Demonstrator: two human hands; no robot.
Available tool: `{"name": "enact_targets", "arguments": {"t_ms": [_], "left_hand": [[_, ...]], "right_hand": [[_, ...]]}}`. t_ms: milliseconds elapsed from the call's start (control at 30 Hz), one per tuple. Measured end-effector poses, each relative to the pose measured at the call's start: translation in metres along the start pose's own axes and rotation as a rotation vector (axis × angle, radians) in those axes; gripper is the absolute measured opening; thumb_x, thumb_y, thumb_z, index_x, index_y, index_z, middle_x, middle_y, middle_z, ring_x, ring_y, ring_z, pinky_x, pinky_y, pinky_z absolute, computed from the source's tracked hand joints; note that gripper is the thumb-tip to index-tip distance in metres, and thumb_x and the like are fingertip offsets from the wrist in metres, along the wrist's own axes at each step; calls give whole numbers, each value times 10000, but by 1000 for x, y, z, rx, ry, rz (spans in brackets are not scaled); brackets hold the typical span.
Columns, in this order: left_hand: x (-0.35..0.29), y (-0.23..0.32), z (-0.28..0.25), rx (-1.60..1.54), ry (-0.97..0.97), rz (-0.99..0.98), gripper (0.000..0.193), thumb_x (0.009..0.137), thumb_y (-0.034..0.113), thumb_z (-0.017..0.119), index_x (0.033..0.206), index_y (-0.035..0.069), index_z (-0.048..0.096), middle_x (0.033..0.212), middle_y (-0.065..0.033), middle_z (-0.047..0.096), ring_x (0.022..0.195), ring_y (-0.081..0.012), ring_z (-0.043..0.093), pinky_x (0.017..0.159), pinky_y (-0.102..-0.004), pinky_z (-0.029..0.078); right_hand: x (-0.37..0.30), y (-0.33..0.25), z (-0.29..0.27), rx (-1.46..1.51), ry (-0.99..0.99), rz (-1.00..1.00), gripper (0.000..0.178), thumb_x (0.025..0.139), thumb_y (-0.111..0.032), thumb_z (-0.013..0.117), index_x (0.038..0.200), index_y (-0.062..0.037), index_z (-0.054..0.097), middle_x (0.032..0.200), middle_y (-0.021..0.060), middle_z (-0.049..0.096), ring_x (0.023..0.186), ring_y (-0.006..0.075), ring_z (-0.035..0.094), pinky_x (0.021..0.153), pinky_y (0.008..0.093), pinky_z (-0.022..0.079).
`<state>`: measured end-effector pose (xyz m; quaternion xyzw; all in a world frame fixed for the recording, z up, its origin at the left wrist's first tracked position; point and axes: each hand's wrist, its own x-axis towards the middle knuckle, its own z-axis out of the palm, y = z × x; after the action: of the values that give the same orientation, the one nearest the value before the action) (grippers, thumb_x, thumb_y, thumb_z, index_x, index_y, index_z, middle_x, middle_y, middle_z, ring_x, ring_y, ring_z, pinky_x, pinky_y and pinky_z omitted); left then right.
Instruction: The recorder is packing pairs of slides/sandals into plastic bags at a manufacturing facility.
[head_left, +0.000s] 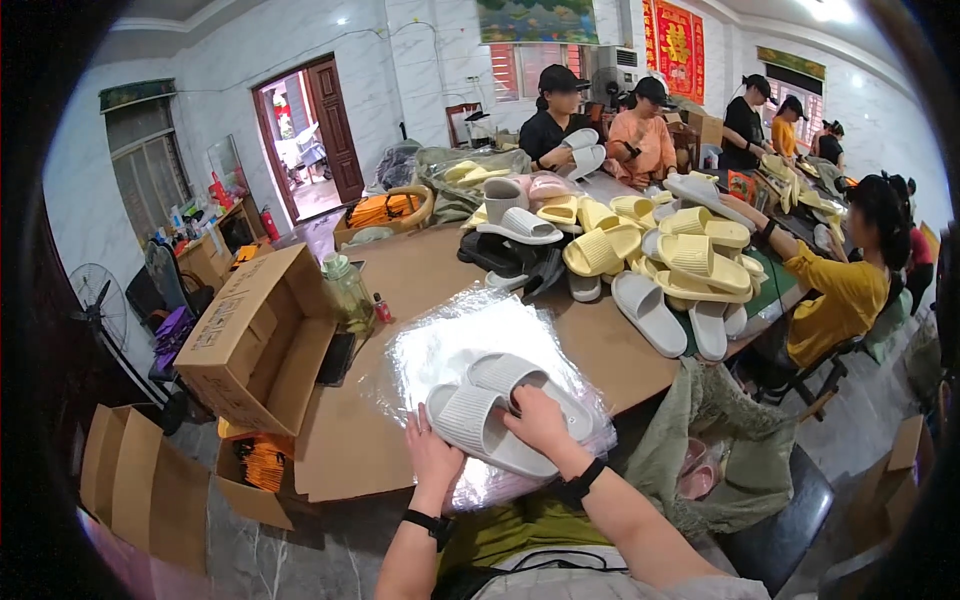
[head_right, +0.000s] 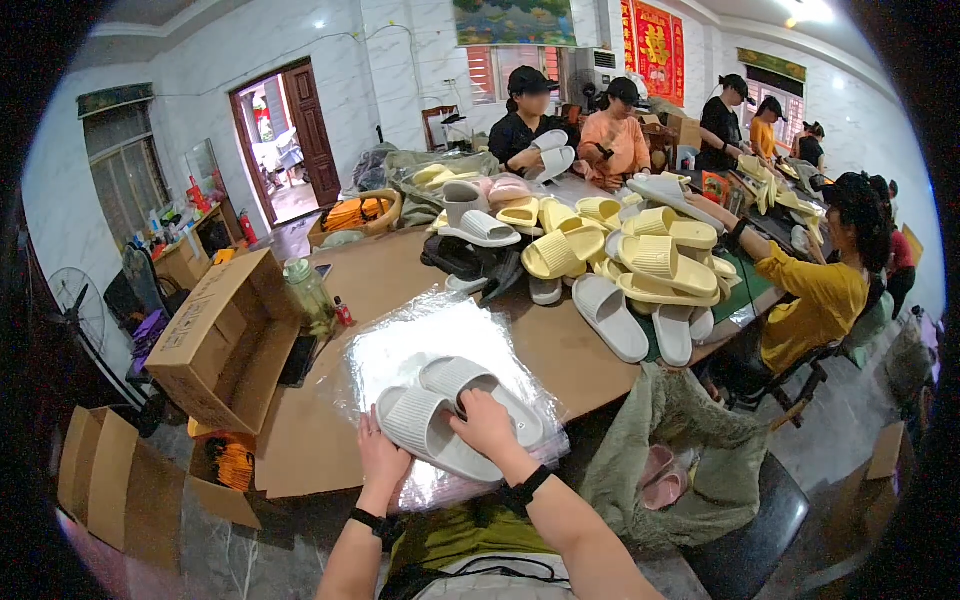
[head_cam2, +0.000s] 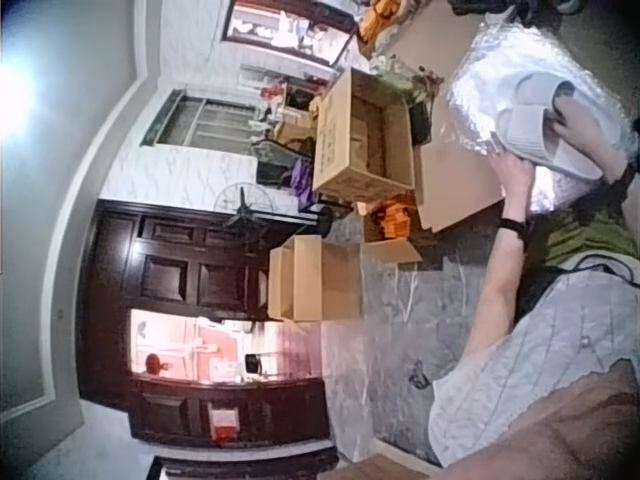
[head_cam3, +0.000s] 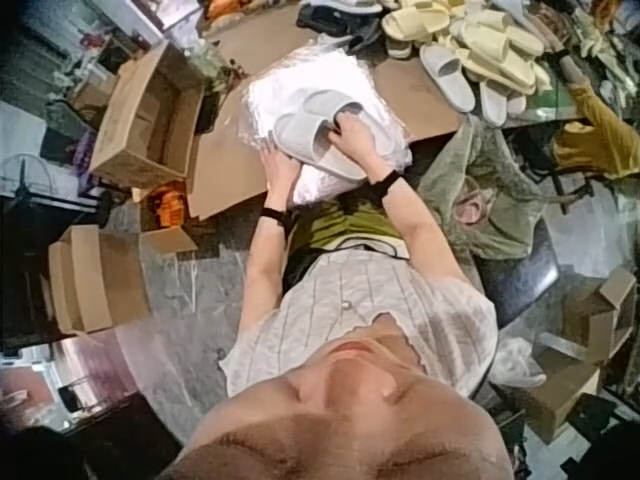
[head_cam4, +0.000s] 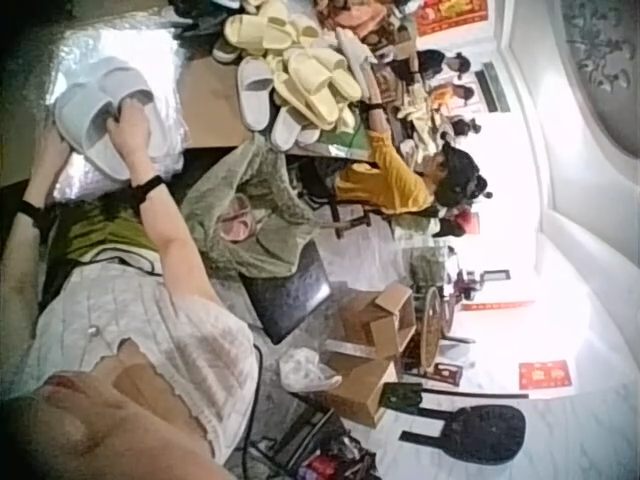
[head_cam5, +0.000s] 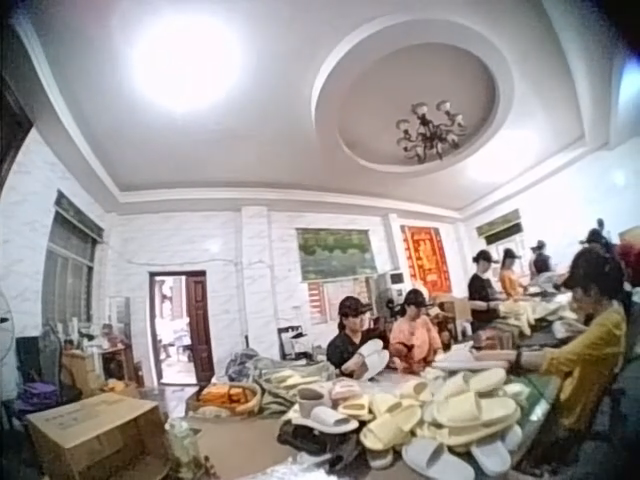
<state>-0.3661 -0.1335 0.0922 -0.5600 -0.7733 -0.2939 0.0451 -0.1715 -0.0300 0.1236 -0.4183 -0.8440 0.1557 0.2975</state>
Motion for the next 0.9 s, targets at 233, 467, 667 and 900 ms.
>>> {"name": "enact_targets", "arguments": {"t_ms": [233, 467, 667, 900], "left_hand": [[0, 1, -2, 41, -30, -2, 639, 867, 377, 635, 1389, 20, 544, 1553, -254, 338, 1424, -482, 277, 1176, -528, 233], [-1, -6, 5, 16, 26, 20, 658, 832, 376, 668, 1373, 16, 558, 1540, -257, 358, 1423, -480, 282, 1172, -537, 249], [-1, -5, 5, 44, 34, 19, 621, 828, 368, 672, 1331, 11, 597, 1546, -250, 353, 1422, -475, 286, 1170, -537, 246], [-1, -5, 4, 27, -5, 13, 597, 830, 336, 673, 1329, 16, 602, 1555, -246, 338, 1427, -480, 265, 1169, -542, 240]], "right_hand": [[-1, 2, 2, 24, 5, 8, 343, 832, -327, 705, 974, -40, 581, 947, 135, 597, 941, 347, 605, 788, 465, 511], [-1, 2, 3, 18, 6, -1, 323, 818, -301, 703, 951, -42, 563, 944, 136, 595, 925, 351, 605, 778, 473, 507], [0, 3, 5, 22, 28, 1, 327, 823, -316, 707, 930, -45, 558, 905, 141, 595, 908, 356, 608, 758, 472, 503], [0, 4, 7, 13, 21, 1, 331, 853, -338, 692, 919, -46, 549, 896, 145, 589, 880, 361, 609, 729, 475, 500]]}}
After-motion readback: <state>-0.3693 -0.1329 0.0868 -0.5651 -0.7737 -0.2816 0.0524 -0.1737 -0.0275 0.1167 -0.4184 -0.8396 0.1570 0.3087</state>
